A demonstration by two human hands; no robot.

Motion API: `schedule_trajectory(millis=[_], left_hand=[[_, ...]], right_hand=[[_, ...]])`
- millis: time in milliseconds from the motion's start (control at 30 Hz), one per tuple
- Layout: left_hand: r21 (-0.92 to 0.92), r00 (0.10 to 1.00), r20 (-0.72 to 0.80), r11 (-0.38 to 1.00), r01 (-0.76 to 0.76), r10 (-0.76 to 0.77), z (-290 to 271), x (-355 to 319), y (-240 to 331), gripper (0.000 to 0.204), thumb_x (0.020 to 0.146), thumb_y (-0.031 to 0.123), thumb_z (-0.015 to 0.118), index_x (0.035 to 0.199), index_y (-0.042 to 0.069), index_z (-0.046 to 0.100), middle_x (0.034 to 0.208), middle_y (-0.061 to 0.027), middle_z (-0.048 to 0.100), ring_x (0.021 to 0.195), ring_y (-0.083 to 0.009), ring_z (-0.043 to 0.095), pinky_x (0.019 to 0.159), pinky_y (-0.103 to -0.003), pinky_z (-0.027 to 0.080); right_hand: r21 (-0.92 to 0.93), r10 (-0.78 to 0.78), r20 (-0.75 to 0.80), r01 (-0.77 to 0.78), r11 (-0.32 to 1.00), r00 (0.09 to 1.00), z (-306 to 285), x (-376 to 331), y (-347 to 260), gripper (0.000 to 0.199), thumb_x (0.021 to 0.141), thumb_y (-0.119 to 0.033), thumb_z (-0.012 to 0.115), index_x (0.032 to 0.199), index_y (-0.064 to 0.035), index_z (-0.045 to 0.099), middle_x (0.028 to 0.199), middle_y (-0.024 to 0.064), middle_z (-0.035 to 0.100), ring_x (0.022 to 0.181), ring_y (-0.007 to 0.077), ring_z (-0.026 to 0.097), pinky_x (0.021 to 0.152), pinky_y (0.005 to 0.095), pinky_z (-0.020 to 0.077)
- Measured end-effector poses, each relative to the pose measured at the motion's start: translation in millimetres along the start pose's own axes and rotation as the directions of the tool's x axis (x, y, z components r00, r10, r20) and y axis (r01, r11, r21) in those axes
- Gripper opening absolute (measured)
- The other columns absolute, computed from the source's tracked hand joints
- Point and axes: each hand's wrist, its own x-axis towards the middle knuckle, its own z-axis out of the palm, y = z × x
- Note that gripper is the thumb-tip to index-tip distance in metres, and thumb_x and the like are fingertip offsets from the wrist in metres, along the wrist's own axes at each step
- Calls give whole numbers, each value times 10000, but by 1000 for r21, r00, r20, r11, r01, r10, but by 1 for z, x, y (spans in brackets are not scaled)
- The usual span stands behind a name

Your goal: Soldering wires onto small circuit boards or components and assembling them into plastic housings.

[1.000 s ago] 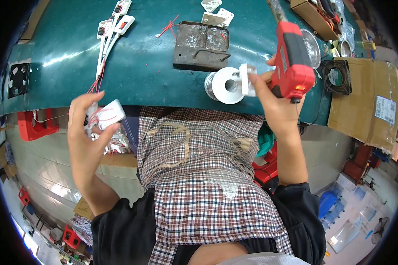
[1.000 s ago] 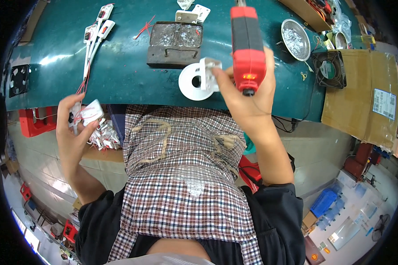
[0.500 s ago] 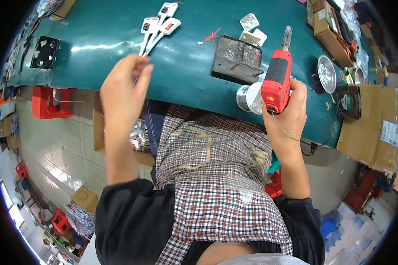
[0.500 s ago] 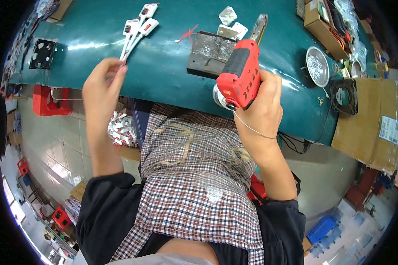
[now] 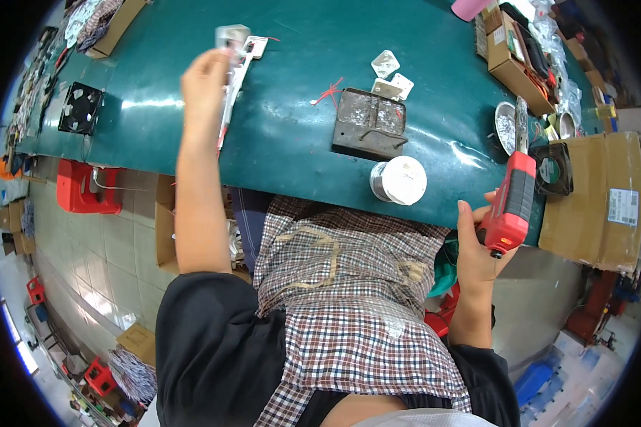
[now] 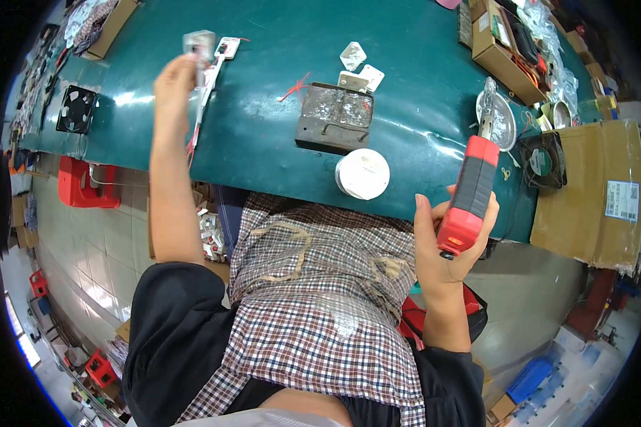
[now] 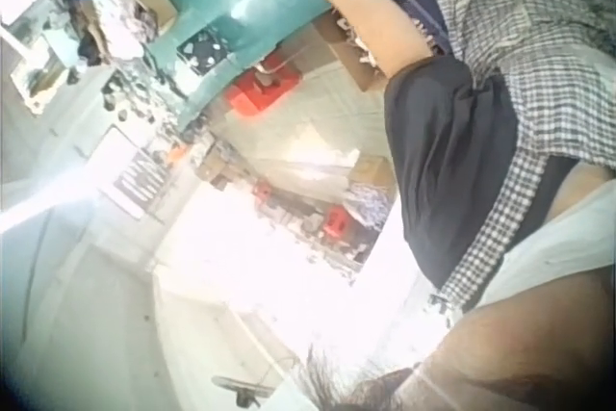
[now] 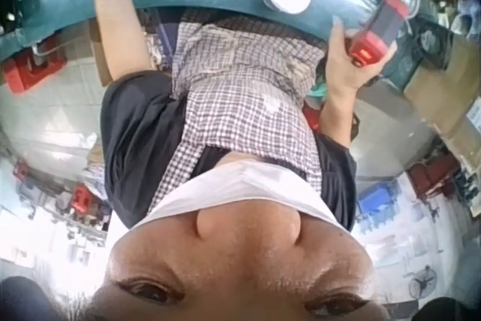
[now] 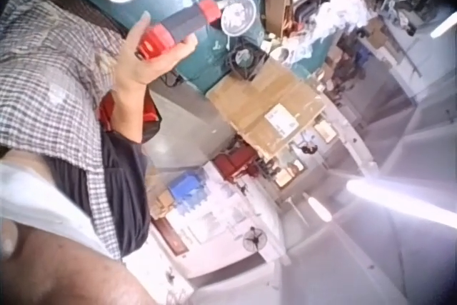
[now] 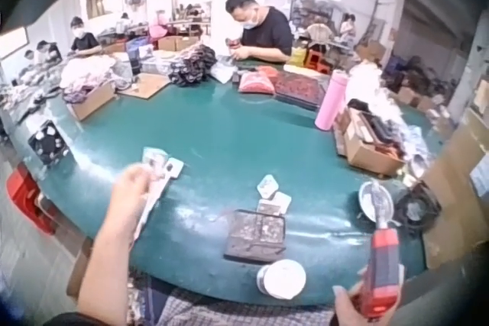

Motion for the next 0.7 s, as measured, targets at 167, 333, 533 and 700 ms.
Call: schedule_trajectory(millis=[167, 333, 533, 700], left_hand=[[-407, 987, 84, 909, -88, 134, 4, -16, 92, 380, 1063, 215, 365, 1292, -27, 547, 1171, -142, 696, 648, -43, 495, 555, -186, 393], [-239, 798, 601, 961, 137, 36, 70, -98, 128, 418, 1012, 223, 468, 1368, 6, 504, 1068, -120, 719, 546, -34, 520, 462, -165, 382], [-302, 680, 730, 923, 240, 62, 99, -137, 128, 370, 1035, 225, 467, 1340, 20, 510, 1086, -117, 721, 636, -57, 612, 512, -167, 410], [-265, 713, 697, 953, 147, 84, 104, -155, 128, 346, 1035, 181, 474, 1343, 28, 515, 1010, -58, 713, 649, -47, 598, 520, -180, 407]], right_hand=[[155, 87, 15, -88, 984, 996, -2, 3, 3, 460, 850, 53, 721, 1230, -10, 470, 770, 5, 585, 632, 58, 540, 611, 215, 451], [292, 101, 47, -110, 950, 994, 8, 12, -15, 418, 877, 28, 693, 1238, -12, 484, 841, 17, 615, 666, 74, 571, 642, 217, 478], [454, -17, 42, -4, 891, 999, 21, 27, -30, 445, 865, 86, 663, 1246, -21, 459, 982, 93, 666, 910, 130, 657, 802, 274, 510], [427, -188, 15, 164, 889, 982, 28, 36, -17, 438, 855, 79, 704, 1199, -23, 454, 1018, 104, 661, 880, 164, 683, 751, 286, 546]])
